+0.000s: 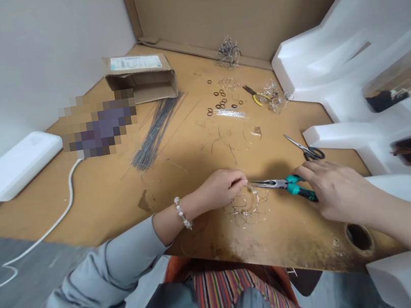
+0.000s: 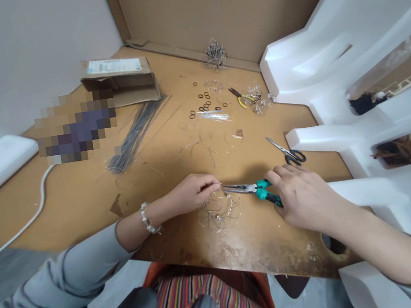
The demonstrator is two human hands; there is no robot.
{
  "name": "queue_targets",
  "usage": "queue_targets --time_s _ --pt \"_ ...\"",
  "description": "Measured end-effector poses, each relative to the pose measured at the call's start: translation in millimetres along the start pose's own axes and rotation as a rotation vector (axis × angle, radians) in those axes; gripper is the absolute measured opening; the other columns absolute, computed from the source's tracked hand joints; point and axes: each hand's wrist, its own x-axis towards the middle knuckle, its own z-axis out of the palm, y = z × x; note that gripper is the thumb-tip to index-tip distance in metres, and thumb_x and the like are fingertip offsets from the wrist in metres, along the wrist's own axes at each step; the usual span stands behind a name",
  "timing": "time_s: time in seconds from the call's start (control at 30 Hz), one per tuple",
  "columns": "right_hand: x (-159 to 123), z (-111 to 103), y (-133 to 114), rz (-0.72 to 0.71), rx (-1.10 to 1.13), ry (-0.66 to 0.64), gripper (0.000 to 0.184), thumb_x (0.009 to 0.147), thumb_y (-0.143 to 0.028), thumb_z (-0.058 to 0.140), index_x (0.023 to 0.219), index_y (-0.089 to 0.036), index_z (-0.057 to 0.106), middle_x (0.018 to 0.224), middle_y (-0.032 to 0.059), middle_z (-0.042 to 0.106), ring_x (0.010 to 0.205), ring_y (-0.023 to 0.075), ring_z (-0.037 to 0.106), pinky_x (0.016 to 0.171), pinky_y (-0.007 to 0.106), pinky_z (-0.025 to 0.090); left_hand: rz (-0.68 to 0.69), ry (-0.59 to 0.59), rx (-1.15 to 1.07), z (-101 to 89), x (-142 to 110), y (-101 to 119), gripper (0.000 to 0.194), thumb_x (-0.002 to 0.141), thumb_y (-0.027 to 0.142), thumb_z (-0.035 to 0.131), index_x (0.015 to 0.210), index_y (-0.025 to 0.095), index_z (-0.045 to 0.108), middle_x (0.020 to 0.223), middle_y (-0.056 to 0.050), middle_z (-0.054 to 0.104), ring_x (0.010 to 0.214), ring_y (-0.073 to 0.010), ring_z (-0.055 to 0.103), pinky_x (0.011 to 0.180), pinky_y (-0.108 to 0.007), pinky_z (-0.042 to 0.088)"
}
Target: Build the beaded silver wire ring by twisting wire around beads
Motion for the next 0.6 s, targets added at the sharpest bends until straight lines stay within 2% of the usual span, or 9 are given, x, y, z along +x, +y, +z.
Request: queue_targets --time_s 0.2,0.37,0.6 --pt "-0.8 3.2 -7.6 -0.022 -0.226 -0.025 0.026 0.060 -0.010 0.051 0.084 -0.018 0.055 0.077 0.0087 0.059 0.071 0.0254 0.055 0.065 0.034 0.031 0.007 -0.009 0.040 0.2 -0.8 2.5 0.022 0.088 0.022 0.047 0.078 0.015 0.065 0.069 -0.002 0.064 0.062 -0.0111 0.053 0.059 -0.022 0.036" --pt "-2.0 -3.1 -14.2 -0.022 -0.313 0.015 0.023 0.062 -0.008 0.051 0.082 -0.019 0.056 0.075 0.0094 0.058 0.070 0.0256 0.052 0.064 0.035 0.026 0.011 0.038 0.068 1.9 -1.8 2.9 0.022 0.088 0.026 0.049 0.078 0.015 0.066 0.065 -0.001 0.061 0.058 -0.0102 0.050 0.057 -0.022 0.033" --pt "-1.5 -13.2 -25.9 -0.026 -0.388 0.055 0.015 0.076 -0.006 0.047 0.077 -0.019 0.055 0.071 0.0078 0.056 0.066 0.0246 0.049 0.061 0.034 0.023 0.022 0.018 0.126 0.5 -2.1 4.6 0.023 0.088 0.025 0.048 0.077 0.015 0.065 0.067 -0.001 0.062 0.061 -0.0104 0.051 0.058 -0.021 0.033"
